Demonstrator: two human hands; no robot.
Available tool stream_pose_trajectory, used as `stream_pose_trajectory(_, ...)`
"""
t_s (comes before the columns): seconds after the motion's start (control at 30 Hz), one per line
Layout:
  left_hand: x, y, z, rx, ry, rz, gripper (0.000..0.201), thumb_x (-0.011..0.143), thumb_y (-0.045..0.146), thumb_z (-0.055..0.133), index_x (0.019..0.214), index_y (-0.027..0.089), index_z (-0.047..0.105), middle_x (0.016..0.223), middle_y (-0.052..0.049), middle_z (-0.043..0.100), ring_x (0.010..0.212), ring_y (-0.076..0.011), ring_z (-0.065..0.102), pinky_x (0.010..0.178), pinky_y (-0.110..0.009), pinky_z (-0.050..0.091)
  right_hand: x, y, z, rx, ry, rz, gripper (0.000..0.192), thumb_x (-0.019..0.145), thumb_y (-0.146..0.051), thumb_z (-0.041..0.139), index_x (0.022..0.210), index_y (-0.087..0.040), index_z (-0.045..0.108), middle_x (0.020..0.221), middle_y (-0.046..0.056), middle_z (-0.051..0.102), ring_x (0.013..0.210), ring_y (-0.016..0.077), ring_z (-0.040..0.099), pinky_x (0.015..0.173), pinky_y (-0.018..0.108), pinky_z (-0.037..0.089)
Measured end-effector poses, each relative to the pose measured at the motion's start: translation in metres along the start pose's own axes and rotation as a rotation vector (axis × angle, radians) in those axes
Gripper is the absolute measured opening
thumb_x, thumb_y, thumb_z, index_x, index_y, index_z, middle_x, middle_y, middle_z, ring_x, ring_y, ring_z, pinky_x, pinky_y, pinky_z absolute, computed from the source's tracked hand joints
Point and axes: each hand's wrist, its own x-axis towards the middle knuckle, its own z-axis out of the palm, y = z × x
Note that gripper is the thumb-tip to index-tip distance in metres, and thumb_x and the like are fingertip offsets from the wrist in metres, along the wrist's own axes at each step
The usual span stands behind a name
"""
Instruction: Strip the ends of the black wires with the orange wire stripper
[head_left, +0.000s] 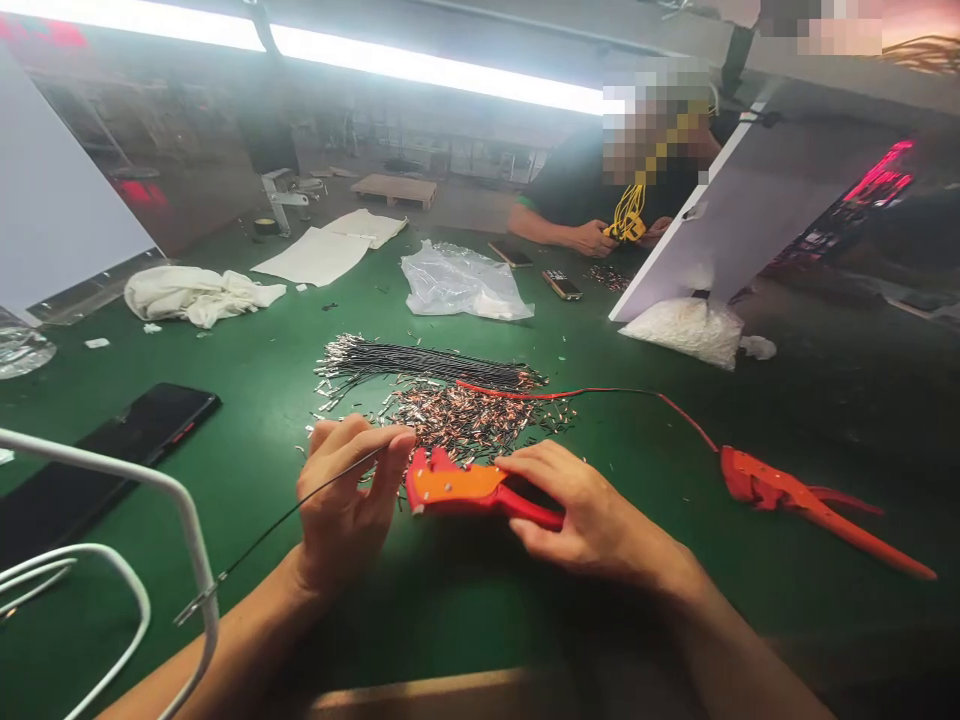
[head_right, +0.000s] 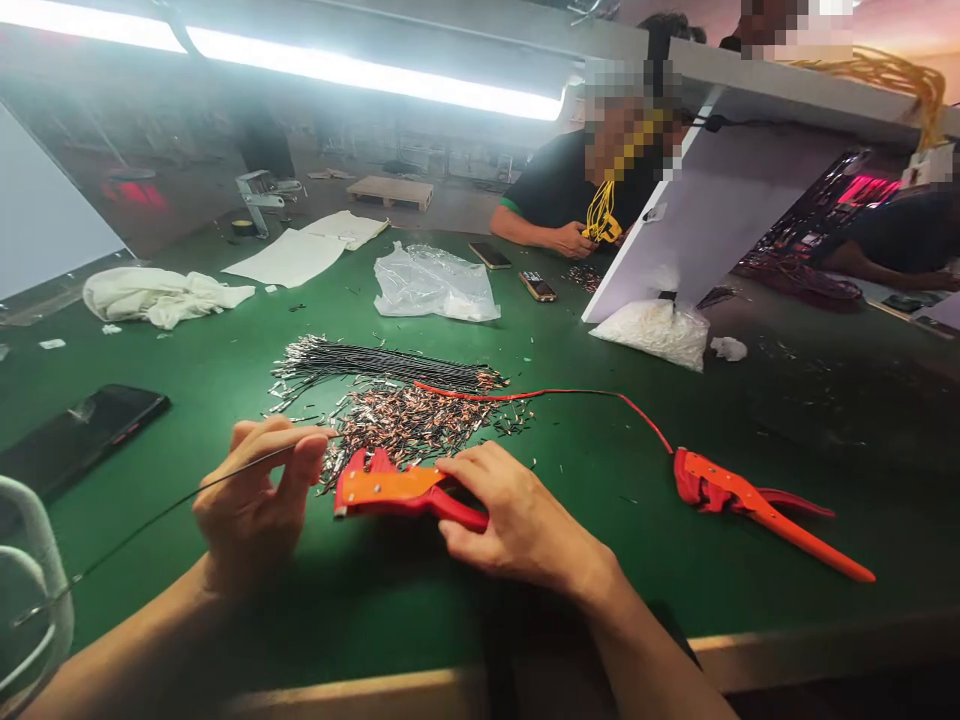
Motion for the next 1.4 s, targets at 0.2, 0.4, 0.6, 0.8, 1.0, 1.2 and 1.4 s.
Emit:
stream_pose_trajectory(0.2,0.002,0.01,-0.001,-0.064,0.024,0.075,0.008,0.089,0.017,0.062,0.092,0.024,0.064,0.062,0.005,0.062,0.055,-0.0105,0.05,0.066,-0.033,0.036,0.003,0.003,-0.007,0.851,0.006,0.275,0.046,0.083,-0.048,0.061,0.116,-0.015,0.062,0.103,0.011,0.068,0.092,0.0251,0.064,0.082,0.039,0.052)
stream_pose_trajectory(0.4,0.005,0.012,-0.005,-0.026,0.037,0.133,0.009,0.089,0.019,0.06,0.095,0.025,0.064,0.061,0.006,0.06,0.055,-0.0108,0.052,0.067,-0.033,0.038,0.005,-0.005,0.012,1.41,-0.37,0.329,0.054,0.07,-0.032,0.074,0.119,-0.016,0.058,0.105,0.014,0.069,0.092,0.027,0.069,0.085,0.043,0.052)
stream_pose_trajectory(0.6,0.008,0.008,-0.011,0.042,0.05,0.138,0.009,0.09,0.019,0.059,0.097,0.025,0.063,0.06,0.006,0.06,0.055,-0.0109,0.05,0.07,-0.035,0.037,0.006,-0.004,0.02,1.431,-0.415,0.335,0.056,0.065,-0.015,0.066,0.121,-0.018,0.06,0.116,0.012,0.07,0.11,0.032,0.066,0.099,0.052,0.046)
stream_pose_trajectory(0.8,-0.006,0.036,-0.003,-0.013,-0.168,0.354,0.005,0.09,0.023,0.06,0.088,0.02,0.063,0.067,0.002,0.07,0.065,-0.0139,0.057,0.07,-0.034,0.043,0.013,-0.004,0.024,1.465,-0.188,0.312,0.061,0.063,-0.008,0.055,0.122,-0.02,0.06,0.128,0.012,0.066,0.119,0.0287,0.062,0.105,0.049,0.042)
stream_pose_trajectory(1.0,-0.014,0.048,0.014,-0.108,-0.268,0.359,0.007,0.089,0.024,0.063,0.084,0.02,0.063,0.076,0.002,0.074,0.08,-0.0144,0.063,0.075,-0.029,0.046,0.021,-0.001,0.029,1.543,-0.13,0.357,0.065,0.059,-0.004,0.049,0.121,-0.018,0.059,0.121,0.011,0.069,0.114,0.0249,0.064,0.102,0.042,0.047)
stream_pose_trajectory(1.2,-0.012,0.043,0.019,-0.095,-0.315,0.418,0.011,0.09,0.029,0.062,0.085,0.02,0.063,0.081,0.0,0.074,0.071,-0.0135,0.057,0.059,-0.029,0.036,0.02,-0.006,0.036,1.614,-0.186,0.373,0.07,0.051,-0.003,0.045,0.118,-0.016,0.06,0.113,0.01,0.071,0.067,0.0155,0.067,0.056,0.025,0.053)
stream_pose_trajectory(1.4,-0.013,0.045,0.024,-0.148,-0.36,0.468,0.02,0.092,0.028,0.058,0.074,0.018,0.058,0.055,0.004,0.057,0.056,-0.0125,0.042,0.056,-0.03,0.026,0.017,-0.008,0.04,1.687,-0.264,0.31,0.072,0.048,-0.002,0.046,0.117,-0.014,0.061,0.104,0.009,0.069,0.062,0.0127,0.063,0.054,0.022,0.049)
